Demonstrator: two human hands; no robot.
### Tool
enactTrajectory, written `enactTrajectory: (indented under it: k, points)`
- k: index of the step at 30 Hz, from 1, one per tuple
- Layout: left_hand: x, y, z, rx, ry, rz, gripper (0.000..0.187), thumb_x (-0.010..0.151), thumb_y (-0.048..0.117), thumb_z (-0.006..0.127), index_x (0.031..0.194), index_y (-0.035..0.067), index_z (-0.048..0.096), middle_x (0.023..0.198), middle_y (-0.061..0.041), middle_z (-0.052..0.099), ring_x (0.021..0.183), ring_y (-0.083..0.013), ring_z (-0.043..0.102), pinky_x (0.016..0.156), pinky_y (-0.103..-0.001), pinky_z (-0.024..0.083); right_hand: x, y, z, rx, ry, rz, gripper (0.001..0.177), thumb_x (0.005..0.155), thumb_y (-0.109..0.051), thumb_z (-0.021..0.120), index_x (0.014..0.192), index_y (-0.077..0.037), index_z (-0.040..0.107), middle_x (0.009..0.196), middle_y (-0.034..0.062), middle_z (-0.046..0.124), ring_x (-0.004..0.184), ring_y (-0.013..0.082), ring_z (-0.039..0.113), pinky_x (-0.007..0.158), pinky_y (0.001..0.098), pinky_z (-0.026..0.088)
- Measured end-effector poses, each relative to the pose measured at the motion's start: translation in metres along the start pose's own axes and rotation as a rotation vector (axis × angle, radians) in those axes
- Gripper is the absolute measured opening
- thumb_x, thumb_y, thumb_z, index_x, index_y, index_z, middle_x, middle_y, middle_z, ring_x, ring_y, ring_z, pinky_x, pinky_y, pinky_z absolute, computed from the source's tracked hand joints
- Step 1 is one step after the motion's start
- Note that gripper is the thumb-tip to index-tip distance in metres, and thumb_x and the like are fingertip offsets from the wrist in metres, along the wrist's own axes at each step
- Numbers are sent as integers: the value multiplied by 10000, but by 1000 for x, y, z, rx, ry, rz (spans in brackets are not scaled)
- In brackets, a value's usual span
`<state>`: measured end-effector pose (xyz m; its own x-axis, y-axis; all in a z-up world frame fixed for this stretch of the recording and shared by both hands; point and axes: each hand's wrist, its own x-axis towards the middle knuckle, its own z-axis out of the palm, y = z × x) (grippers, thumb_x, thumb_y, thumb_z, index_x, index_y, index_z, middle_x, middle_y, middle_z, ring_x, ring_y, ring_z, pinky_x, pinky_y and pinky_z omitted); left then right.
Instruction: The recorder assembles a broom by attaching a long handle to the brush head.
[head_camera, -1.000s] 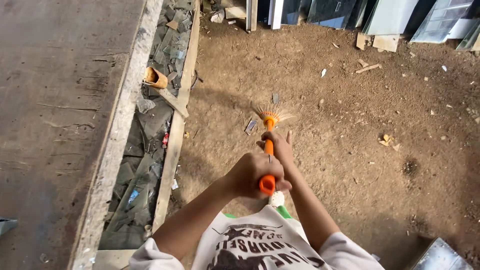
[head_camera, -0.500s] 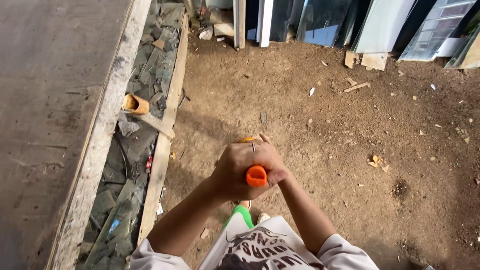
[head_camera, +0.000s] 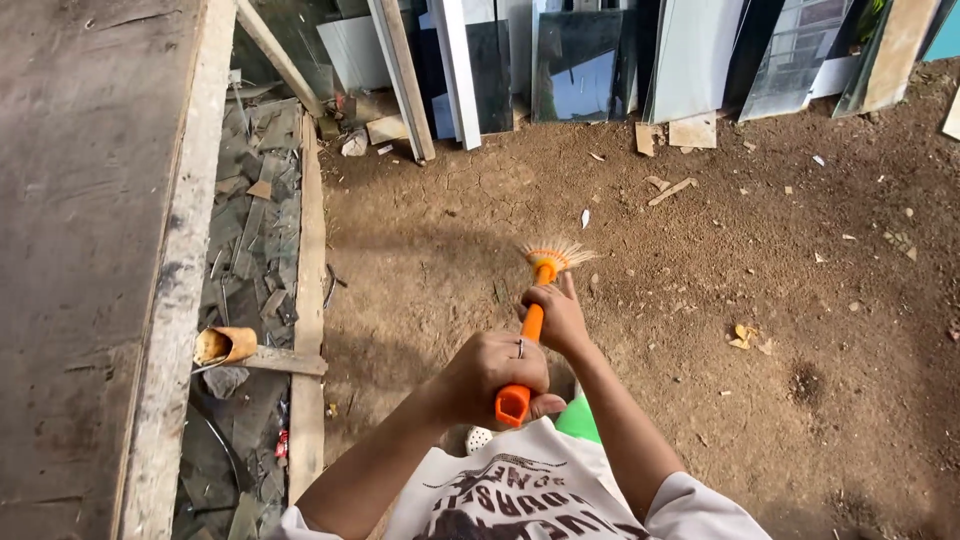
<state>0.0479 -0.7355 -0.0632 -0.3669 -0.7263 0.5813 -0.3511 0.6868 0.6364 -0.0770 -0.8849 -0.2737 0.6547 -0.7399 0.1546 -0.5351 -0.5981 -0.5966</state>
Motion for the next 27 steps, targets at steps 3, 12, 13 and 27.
enactTrajectory:
  k: [3,12,13,27]
  points:
    - [26,-56,15,-4,-37,-41,349,866,261,853,772,124,546,736,-35,601,712,-257,644,679,-380,527,29,60,-16,-61,40,73,174,888,-326,703,944,-163,687,977,20,727,1083,220,677,1249,633,157]
    - [156,-200,104,10,-57,-293,309,836,297,866,778,128,614,688,-34,616,667,-262,651,677,-390,500,109,254,-58,-47,-254,226,133,870,-307,660,978,-275,730,996,-37,738,1064,202,692,1131,538,379]
    - [177,-193,93,7,-46,-298,309,836,297,866,778,128,614,688,-34,616,667,-262,651,677,-390,500,120,245,-70,-53,-264,222,133,870,-307,660,978,-275,730,996,-37,738,1064,202,692,1131,538,379]
    - [256,-295,77,72,45,-232,263,878,238,821,832,107,599,853,-15,652,861,-243,691,792,-384,573,258,326,-102,-206,-82,108,295,921,-444,693,1127,-233,712,1235,-22,717,1276,224,597,1216,702,77]
